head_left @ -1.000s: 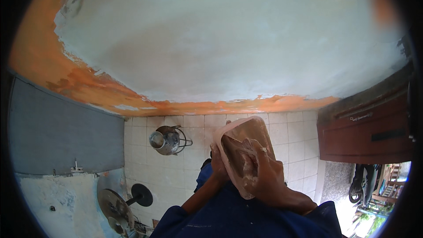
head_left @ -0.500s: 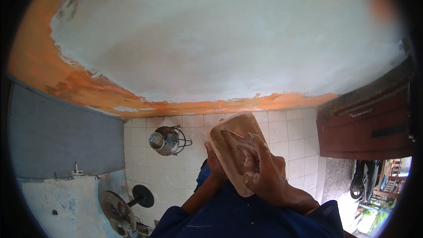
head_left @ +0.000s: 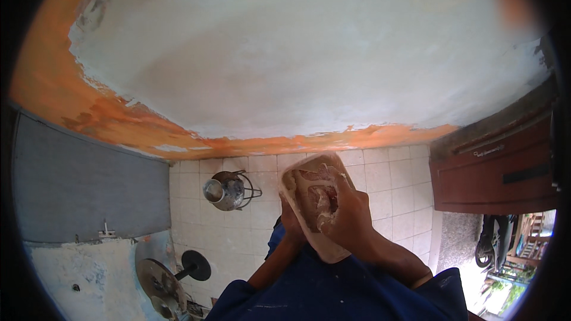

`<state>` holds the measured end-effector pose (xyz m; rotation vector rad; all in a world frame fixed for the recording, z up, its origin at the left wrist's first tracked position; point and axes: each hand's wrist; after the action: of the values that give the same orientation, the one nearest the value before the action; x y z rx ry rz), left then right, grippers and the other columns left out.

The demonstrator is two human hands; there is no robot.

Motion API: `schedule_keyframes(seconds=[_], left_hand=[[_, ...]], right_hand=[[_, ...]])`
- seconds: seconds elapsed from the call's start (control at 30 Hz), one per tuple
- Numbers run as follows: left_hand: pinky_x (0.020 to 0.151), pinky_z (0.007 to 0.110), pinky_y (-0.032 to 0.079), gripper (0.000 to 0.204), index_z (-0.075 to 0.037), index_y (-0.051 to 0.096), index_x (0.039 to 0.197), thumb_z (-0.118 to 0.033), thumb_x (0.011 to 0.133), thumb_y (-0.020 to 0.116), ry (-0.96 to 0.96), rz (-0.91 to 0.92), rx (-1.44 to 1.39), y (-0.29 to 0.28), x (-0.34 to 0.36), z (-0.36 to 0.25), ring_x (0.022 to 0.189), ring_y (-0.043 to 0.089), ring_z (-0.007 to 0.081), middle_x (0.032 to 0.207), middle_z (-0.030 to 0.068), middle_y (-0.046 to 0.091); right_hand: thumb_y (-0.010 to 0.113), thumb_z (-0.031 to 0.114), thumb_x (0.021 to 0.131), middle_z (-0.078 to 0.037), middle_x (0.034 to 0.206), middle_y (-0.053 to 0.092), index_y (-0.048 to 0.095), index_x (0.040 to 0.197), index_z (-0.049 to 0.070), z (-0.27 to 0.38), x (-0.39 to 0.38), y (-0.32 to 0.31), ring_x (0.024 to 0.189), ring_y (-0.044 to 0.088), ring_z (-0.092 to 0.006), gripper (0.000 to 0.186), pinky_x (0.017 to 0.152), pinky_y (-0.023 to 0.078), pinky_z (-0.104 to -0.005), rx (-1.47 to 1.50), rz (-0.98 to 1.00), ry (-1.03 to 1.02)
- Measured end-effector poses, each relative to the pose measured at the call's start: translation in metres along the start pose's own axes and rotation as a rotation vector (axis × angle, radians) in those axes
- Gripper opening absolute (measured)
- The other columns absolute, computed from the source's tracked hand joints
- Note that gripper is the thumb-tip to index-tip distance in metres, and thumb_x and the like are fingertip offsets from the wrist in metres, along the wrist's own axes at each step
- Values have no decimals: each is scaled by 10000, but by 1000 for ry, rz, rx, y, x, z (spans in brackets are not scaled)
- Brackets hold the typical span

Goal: The person applies plaster to a wall using a small hand spreader, scooping the material from a plastic container.

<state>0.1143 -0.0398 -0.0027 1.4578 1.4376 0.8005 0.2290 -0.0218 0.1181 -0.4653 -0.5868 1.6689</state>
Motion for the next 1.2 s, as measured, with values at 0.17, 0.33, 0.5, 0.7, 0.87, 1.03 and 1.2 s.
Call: schedule_keyframes(seconds=[0.17, 0.33, 0.5, 0.7, 0.87, 1.03, 1.2], left_hand=[[1022, 450, 412, 702, -68, 282, 1409, -596, 951, 220, 14, 225, -552, 3, 6, 4, 1211, 466, 317, 1346, 184, 425], [1005, 447, 431, 686, -51, 277, 1407, -569, 964, 208, 30, 198, -511, -4, 8, 1, 1182, 493, 321, 1331, 200, 434], [1007, 455, 430, 676, -40, 281, 1403, -554, 972, 203, 53, 16, 67, -7, 5, -9, 1189, 488, 321, 1331, 205, 433], [1027, 471, 406, 682, -43, 278, 1409, -561, 969, 220, 9, 233, -491, -2, 9, -8, 1229, 450, 332, 1367, 199, 402], [1011, 455, 408, 533, -117, 355, 1374, -479, 991, 276, -52, 101, -333, 12, 8, -15, 1194, 470, 291, 1302, 125, 454], [1035, 476, 371, 581, -115, 356, 1382, -524, 977, 276, -108, 45, -231, 13, 8, -10, 1235, 426, 313, 1340, 139, 428], [1038, 475, 372, 637, -100, 327, 1397, -563, 967, 253, -118, 16, -108, 13, 6, -8, 1238, 428, 315, 1362, 155, 411]], right_hand=[[648, -23, 653, -244, 883, 644, 428, 1275, -67, -4, 4, 11, 760, 655, -395, 661, 682, 541, -400, -5, -57, -57], [618, -29, 674, -246, 850, 648, 475, 1241, -67, -6, 7, 6, 785, 659, -386, 586, 694, 540, -392, 11, 58, -153], [585, -12, 695, -230, 871, 652, 494, 1241, -25, -9, 14, -12, 791, 645, -335, 553, 716, 527, -380, 225, 160, -50], [552, -96, 773, -160, 1030, 648, 486, 1220, -114, -26, 15, -20, 929, 614, -141, 452, 809, 521, -285, 497, 171, 82], [562, -61, 860, -144, 1043, 639, 489, 1205, -121, -41, 14, -27, 955, 609, -145, 358, 825, 519, -285, 696, 132, 25], [588, -46, 823, -155, 955, 678, 534, 1187, -63, -31, 12, -38, 867, 661, -161, 368, 733, 543, -295, 590, 2, 111], [608, -26, 776, -172, 850, 678, 534, 1219, 19, -3, 5, -43, 753, 685, -275, 451, 639, 546, -357, 133, -29, -88]])
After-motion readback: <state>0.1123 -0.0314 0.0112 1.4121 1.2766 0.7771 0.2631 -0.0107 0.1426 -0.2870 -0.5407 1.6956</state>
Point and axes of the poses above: each hand's wrist, its own x-axis towards the middle knuckle, its own y-axis out of the palm, z = x × y
